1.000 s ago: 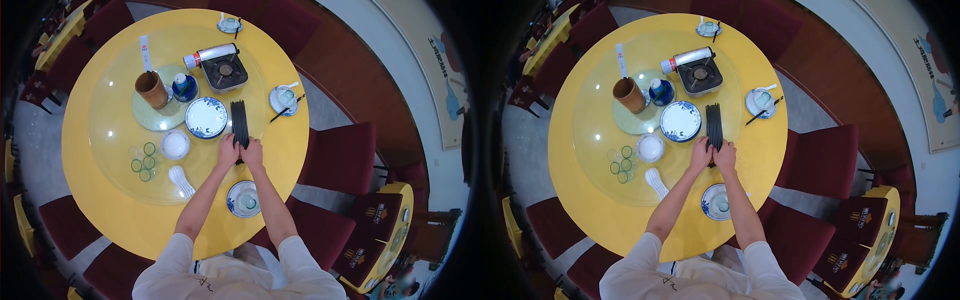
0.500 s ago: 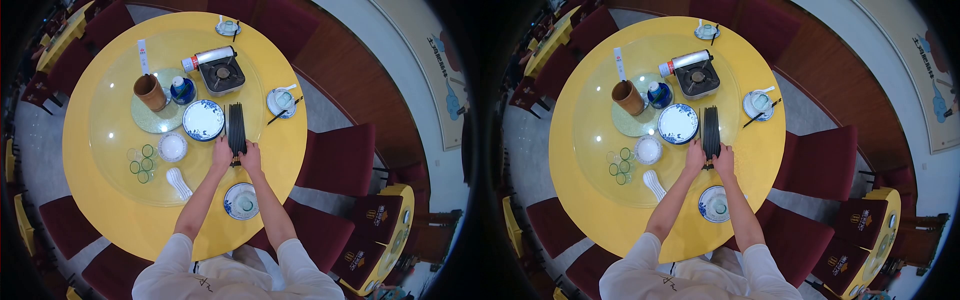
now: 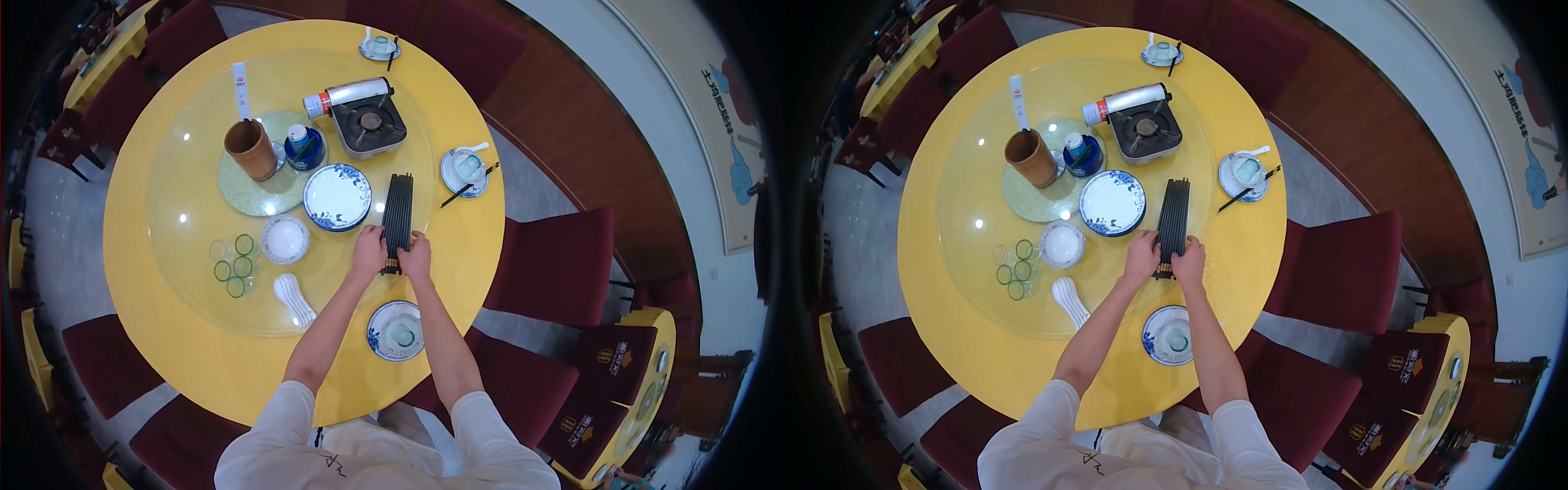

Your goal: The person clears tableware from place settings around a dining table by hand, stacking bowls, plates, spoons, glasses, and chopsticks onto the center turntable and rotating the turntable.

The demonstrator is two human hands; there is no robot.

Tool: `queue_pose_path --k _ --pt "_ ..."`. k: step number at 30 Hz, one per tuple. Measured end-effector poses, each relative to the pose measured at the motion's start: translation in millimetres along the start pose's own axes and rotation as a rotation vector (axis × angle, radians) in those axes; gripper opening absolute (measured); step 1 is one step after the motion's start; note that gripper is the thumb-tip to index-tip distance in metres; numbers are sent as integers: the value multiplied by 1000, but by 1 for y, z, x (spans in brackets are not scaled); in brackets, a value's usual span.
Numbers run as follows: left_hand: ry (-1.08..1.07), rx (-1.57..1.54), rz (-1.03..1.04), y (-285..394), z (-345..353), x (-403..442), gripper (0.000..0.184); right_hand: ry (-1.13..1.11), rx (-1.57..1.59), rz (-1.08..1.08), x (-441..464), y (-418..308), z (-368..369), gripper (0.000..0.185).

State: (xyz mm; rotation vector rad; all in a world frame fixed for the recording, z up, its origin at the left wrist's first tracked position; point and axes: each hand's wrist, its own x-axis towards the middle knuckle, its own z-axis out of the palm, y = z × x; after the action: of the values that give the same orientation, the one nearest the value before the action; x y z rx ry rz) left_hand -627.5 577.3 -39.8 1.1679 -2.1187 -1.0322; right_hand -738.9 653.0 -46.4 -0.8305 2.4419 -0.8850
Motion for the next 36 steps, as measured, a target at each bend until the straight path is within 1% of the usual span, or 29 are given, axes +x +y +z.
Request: queue_pose_path --k 4,7,16,19,22,25,28,34,36 --pt "5 -8 49 -4 0 -1 29 6 -65 -1 3 0 7 52" --pt "24 -33 59 -6 3 -2 27 26 -115 -52 2 -1 7 50" --pt "27 -74 84 -14 4 -1 26 59 -54 -115 -4 -8 5 49" --pt "20 -103 71 -13 2 -2 26 97 -61 -100 -9 -15 6 52" --pt "-92 -210 -92 -7 -1 -4 28 44 -68 -131 -12 -19 7 54" --pt "-54 -184 -61 -5 -1 -4 29 95 -47 -159 -13 -18 10 52" --pt "-42 -104 -34 -4 -1 -5 30 79 -53 -188 -13 -16 5 51" --pt "-24 -148 -54 -6 5 0 29 3 -122 -218 -20 -23 5 52" --pt "-66 -158 -95 -5 2 0 30 101 -56 -227 -21 -22 7 52"
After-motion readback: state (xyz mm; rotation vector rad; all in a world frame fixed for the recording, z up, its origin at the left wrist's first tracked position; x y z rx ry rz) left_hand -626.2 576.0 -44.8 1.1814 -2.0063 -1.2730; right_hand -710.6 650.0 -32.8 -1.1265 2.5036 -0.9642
